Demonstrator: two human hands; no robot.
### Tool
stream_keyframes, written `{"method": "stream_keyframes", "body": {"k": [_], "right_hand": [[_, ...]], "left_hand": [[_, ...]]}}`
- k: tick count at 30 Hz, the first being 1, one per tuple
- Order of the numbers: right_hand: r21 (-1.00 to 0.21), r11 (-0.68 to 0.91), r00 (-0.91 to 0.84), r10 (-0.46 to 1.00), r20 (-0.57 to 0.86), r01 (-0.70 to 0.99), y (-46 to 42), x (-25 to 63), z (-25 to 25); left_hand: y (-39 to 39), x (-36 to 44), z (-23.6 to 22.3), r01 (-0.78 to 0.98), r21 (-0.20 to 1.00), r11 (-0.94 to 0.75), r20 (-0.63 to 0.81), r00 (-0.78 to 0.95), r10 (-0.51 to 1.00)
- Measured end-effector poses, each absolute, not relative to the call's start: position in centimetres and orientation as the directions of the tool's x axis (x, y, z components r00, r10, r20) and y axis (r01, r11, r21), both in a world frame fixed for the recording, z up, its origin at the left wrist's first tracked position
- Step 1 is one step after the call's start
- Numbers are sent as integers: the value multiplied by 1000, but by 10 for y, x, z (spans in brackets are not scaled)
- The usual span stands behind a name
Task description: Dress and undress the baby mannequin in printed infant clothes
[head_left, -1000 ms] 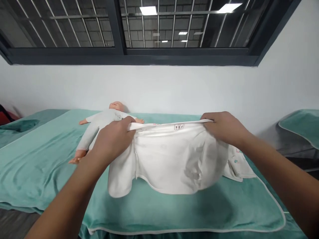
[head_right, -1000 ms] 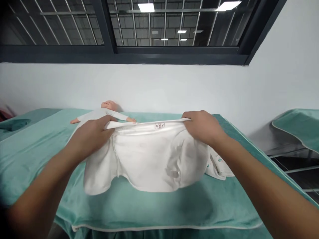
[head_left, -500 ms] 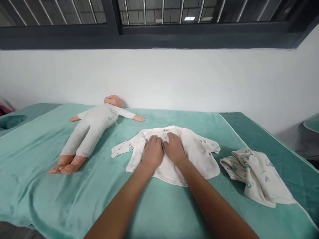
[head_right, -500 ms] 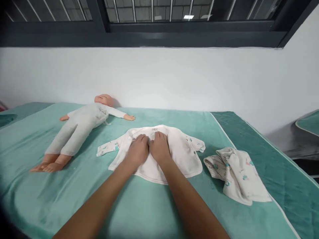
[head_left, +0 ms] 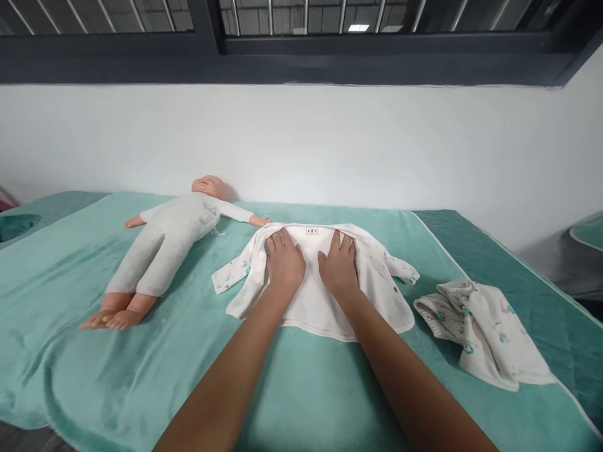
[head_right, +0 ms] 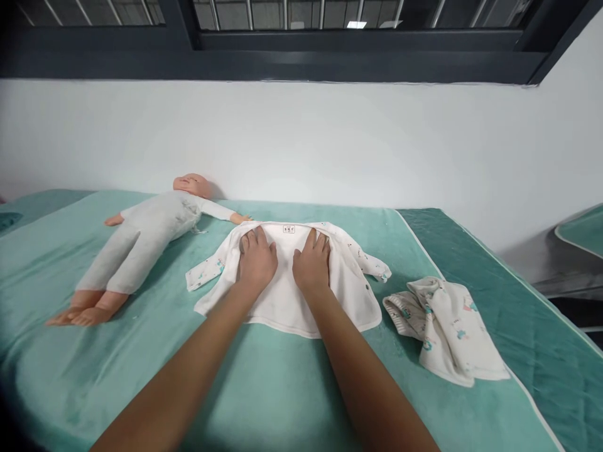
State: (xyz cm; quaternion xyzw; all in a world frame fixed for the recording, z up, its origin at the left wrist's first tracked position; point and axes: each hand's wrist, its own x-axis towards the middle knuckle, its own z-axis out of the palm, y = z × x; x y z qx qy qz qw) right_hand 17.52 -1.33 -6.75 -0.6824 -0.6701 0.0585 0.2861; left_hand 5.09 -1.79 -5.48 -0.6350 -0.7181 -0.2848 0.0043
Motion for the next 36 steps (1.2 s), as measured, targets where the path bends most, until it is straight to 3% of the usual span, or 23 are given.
{"method": "stream_keyframes", "body": {"k": [6, 12, 18, 22, 28, 36], "right_hand": [[-401, 28, 99, 951, 292, 916, 11, 188, -73], [-282, 108, 43, 876, 480, 953, 16, 191, -75], [-348, 54, 123, 876, 467, 936, 15, 196, -76], [-439, 10, 170, 913, 370, 898, 17, 198, -78], [-479, -54, 174, 962, 209, 876, 23, 197, -80], [-434, 10, 131, 947, 293, 901, 25, 196, -88]], "left_hand": [[8, 48, -70, 956, 286, 68, 330, -164, 930], [13, 38, -81, 978, 203, 41, 447, -130, 885], [12, 36, -81, 973, 231, 17, 445, -121, 887], [14, 36, -82, 970, 243, 3, 361, -94, 928], [16, 35, -83, 958, 285, 21, 238, -91, 967], [16, 37, -84, 942, 334, 41, 272, -137, 952]]}}
